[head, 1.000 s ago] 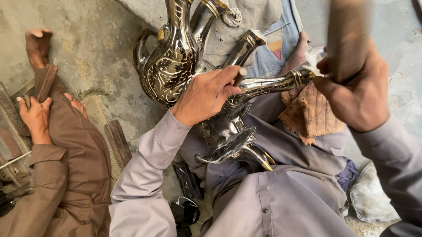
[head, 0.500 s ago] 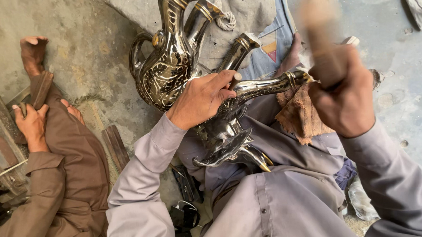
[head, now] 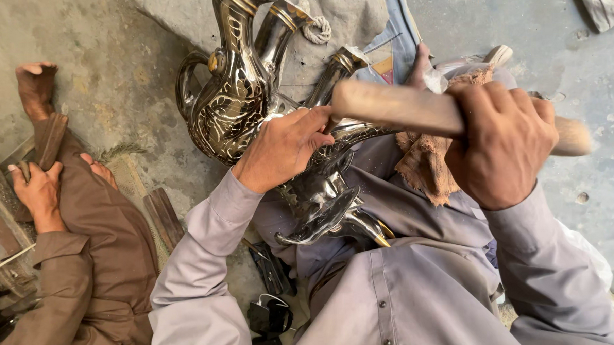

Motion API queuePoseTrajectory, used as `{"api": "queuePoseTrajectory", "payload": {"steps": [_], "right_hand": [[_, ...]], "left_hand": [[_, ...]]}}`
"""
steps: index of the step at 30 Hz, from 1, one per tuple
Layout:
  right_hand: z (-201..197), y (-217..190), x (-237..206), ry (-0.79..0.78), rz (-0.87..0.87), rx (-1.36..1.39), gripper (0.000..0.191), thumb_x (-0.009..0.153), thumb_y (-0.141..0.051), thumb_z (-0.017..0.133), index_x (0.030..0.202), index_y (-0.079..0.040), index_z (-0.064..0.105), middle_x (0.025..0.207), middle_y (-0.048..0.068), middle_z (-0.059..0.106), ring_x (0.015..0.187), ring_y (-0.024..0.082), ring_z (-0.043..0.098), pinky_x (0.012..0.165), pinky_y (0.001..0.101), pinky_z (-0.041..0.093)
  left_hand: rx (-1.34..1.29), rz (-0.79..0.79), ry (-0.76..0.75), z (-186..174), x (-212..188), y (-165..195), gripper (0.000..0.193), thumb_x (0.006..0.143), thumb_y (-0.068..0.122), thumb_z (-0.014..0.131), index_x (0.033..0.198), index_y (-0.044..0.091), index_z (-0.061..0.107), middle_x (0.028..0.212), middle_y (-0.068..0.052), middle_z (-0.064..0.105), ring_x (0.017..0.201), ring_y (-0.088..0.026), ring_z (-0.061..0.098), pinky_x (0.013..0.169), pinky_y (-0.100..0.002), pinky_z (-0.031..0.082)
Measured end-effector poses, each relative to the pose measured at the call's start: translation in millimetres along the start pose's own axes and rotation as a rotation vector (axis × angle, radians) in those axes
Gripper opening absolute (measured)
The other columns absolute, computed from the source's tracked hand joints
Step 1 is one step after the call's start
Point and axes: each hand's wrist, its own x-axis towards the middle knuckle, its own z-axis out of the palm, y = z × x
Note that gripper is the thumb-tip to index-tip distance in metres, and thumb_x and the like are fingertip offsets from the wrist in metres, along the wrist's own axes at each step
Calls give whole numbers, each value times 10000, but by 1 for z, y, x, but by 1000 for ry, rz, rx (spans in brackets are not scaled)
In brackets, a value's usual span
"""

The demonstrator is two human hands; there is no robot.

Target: The person sits on the workshop floor holding an engraved brass vase steady with one hand while striking a small punch placed on the vase's surface with a wooden mallet held in the other hand, working the patterned decoration on the metal vessel. A second worker nearby performs similar hammering on another vase.

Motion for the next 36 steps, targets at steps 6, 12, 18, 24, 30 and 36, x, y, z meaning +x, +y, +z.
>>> {"api": "queuePoseTrajectory", "payload": {"steps": [6,12,18,24,30,36], "right_hand": [[1,-4,-5,-6,15,-36,387,673,48,782,1017,-77,658,844,104,691,767,284,661,688,414,476],[11,1,-18,-43,68,36,330,819,-7,715,1133,-94,667,967,110,686,886,304,660,799,444,457],[22,4,-31,-83,129,116,377,745,15,700,1113,-57,663,990,160,698,915,379,659,822,503,496],[19,1,-31,-60,514,968,313,880,-84,664,1173,-51,556,1012,110,678,916,327,660,836,459,524],[14,-9,-24,50,613,1023,357,817,-36,652,1167,-45,582,980,116,681,889,242,684,789,349,549],[16,-9,-30,29,277,724,275,910,48,682,1174,28,608,1019,170,684,915,267,701,822,373,540]], "left_hand": [[-44,1,-22,-1,-1,0,418,892,-70,694,1265,82,581,1024,-106,701,870,-226,779,670,-345,591],[-44,-14,-42,-1,-2,-2,467,903,-75,681,1321,98,568,1040,-99,700,895,-205,789,665,-337,599],[28,29,-40,-2,-2,-3,482,895,-44,708,1335,88,560,1022,-112,691,829,-265,752,632,-378,566],[63,0,-54,-1,-4,-1,445,909,-15,735,1307,103,573,965,-106,673,811,-297,729,638,-403,554],[-69,-35,-35,1,-9,5,471,896,-107,646,1317,86,559,1023,-114,678,919,-229,781,723,-343,617],[-35,-10,-30,1,-11,0,500,891,-101,673,1343,75,553,1005,-125,678,882,-246,772,715,-355,606]]}}
